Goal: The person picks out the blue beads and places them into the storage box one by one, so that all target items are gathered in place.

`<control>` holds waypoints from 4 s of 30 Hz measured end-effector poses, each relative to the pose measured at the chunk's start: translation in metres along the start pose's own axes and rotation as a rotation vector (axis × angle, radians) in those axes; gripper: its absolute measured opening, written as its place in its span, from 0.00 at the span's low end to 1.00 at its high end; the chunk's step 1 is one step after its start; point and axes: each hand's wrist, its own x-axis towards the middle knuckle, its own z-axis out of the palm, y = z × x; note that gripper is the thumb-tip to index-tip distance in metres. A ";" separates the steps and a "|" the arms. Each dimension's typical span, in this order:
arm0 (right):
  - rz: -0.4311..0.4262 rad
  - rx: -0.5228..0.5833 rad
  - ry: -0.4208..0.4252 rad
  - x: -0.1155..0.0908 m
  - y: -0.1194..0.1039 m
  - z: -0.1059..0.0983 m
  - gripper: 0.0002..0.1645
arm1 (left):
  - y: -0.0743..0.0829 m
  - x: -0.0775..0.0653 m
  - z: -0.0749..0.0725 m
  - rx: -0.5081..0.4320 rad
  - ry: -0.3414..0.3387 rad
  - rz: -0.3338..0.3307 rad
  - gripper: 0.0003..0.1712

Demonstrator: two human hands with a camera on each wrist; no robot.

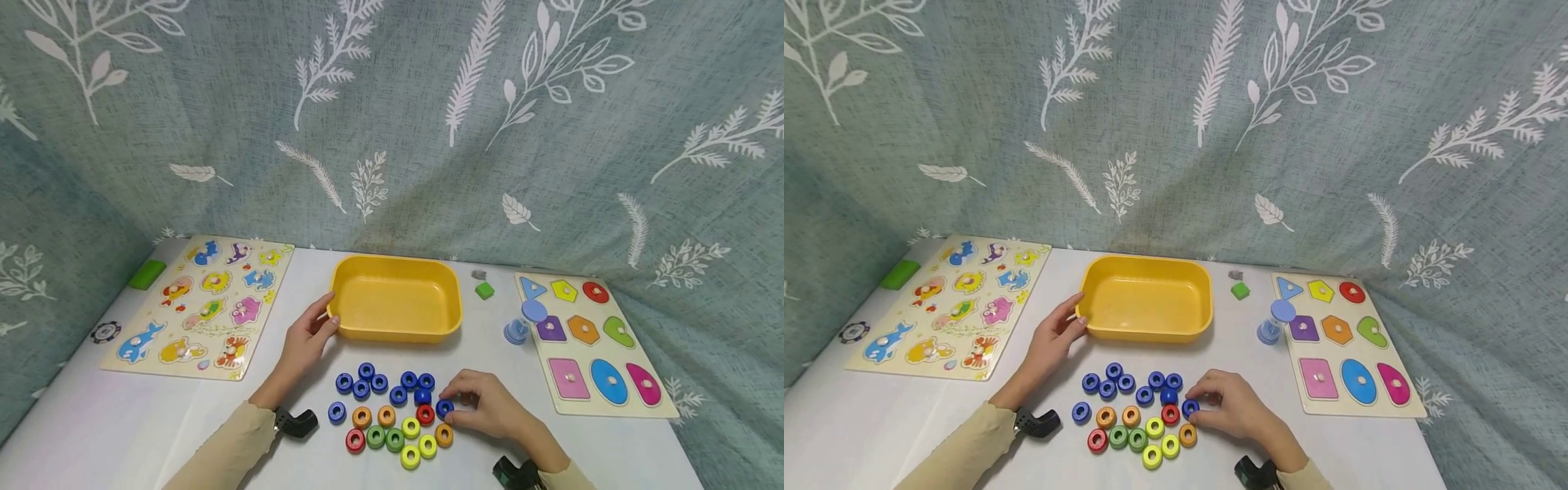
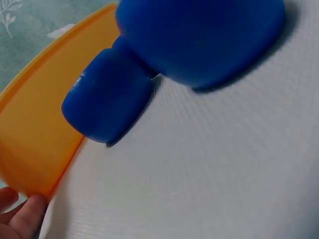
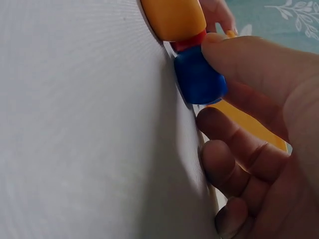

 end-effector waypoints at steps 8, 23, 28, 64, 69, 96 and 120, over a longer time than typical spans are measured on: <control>-0.059 0.030 0.066 0.008 -0.010 -0.013 0.14 | 0.004 0.000 0.004 -0.009 -0.007 -0.020 0.30; 0.021 0.014 0.277 0.125 -0.069 -0.020 0.17 | 0.007 -0.004 0.005 0.021 0.030 0.000 0.29; 0.093 0.017 0.233 0.162 -0.074 -0.006 0.17 | 0.030 -0.011 0.002 0.029 0.025 -0.035 0.28; 0.067 -0.016 0.160 0.151 -0.076 -0.013 0.23 | 0.036 -0.011 0.004 -0.027 0.027 -0.050 0.27; -0.037 0.034 0.206 0.091 -0.066 -0.027 0.18 | 0.033 -0.010 0.005 -0.044 0.019 -0.052 0.26; -0.040 0.060 -0.060 0.044 -0.011 0.003 0.18 | 0.030 -0.011 0.000 -0.040 -0.011 -0.022 0.28; -0.070 0.017 -0.029 0.041 -0.026 -0.010 0.18 | 0.033 -0.010 -0.001 -0.035 -0.001 -0.062 0.28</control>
